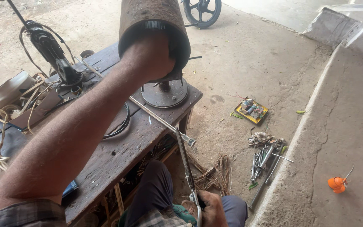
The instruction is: The person uses pliers to pull and adjust copper windings inside a cylindrical metal housing mounted on a wooden table. They repeatedly reach into the housing, grip the wires, and pull them outward while occasionally rotating the housing to access different sections.
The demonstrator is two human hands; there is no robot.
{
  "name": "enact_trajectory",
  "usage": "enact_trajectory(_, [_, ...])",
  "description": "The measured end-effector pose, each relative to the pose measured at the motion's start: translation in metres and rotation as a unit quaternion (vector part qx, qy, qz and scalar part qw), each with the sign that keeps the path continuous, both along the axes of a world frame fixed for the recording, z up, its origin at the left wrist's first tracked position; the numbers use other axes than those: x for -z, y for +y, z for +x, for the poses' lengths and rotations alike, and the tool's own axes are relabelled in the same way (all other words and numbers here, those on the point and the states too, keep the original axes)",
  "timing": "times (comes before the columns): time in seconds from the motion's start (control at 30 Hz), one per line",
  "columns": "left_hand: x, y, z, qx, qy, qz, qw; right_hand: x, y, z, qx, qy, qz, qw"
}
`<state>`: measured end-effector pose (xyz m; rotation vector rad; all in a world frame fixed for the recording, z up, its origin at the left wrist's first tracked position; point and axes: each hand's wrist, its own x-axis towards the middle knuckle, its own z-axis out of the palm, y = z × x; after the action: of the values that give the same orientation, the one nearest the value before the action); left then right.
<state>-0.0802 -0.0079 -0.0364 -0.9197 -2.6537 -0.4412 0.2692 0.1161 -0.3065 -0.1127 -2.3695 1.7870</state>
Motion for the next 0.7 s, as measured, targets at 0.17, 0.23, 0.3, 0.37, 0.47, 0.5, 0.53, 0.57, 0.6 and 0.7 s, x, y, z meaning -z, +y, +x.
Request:
enact_trajectory(0.17, [-0.010,0.004,0.002,-0.021,-0.186,0.090,0.978,0.006,0.005,0.001,0.025,-0.014,0.028,0.999])
enact_trajectory(0.23, [-0.015,0.006,0.010,-0.078,-0.336,0.174,0.922,0.004,0.004,-0.001,0.032,-0.015,0.012,0.999])
enact_trajectory(0.3, [-0.020,0.007,0.023,-0.006,-0.297,0.155,0.942,0.000,0.002,-0.006,0.029,-0.015,0.009,0.999])
enact_trajectory(0.37, [-0.021,0.006,0.042,0.029,-0.241,0.100,0.965,-0.007,0.000,-0.011,0.024,-0.021,0.018,0.999])
enact_trajectory(0.47, [-0.011,-0.005,0.075,0.058,-0.018,0.041,0.997,-0.016,-0.002,-0.020,0.051,-0.030,-0.012,0.998])
enact_trajectory(0.5, [-0.004,-0.013,0.085,0.084,0.113,0.064,0.988,-0.018,-0.001,-0.021,0.065,-0.035,-0.053,0.996])
enact_trajectory(0.53, [0.005,-0.022,0.092,0.122,0.174,0.099,0.972,-0.019,0.000,-0.021,0.082,-0.038,-0.096,0.991])
enact_trajectory(0.57, [0.014,-0.033,0.098,0.161,0.235,0.132,0.949,-0.020,0.002,-0.022,0.100,-0.040,-0.139,0.984])
enact_trajectory(0.6, [0.024,-0.043,0.100,0.185,0.247,0.145,0.940,-0.022,0.005,-0.020,0.102,-0.026,-0.091,0.990])
enact_trajectory(0.7, [0.048,-0.074,0.094,0.233,0.260,0.196,0.916,-0.027,0.019,-0.013,0.099,0.007,-0.017,0.995])
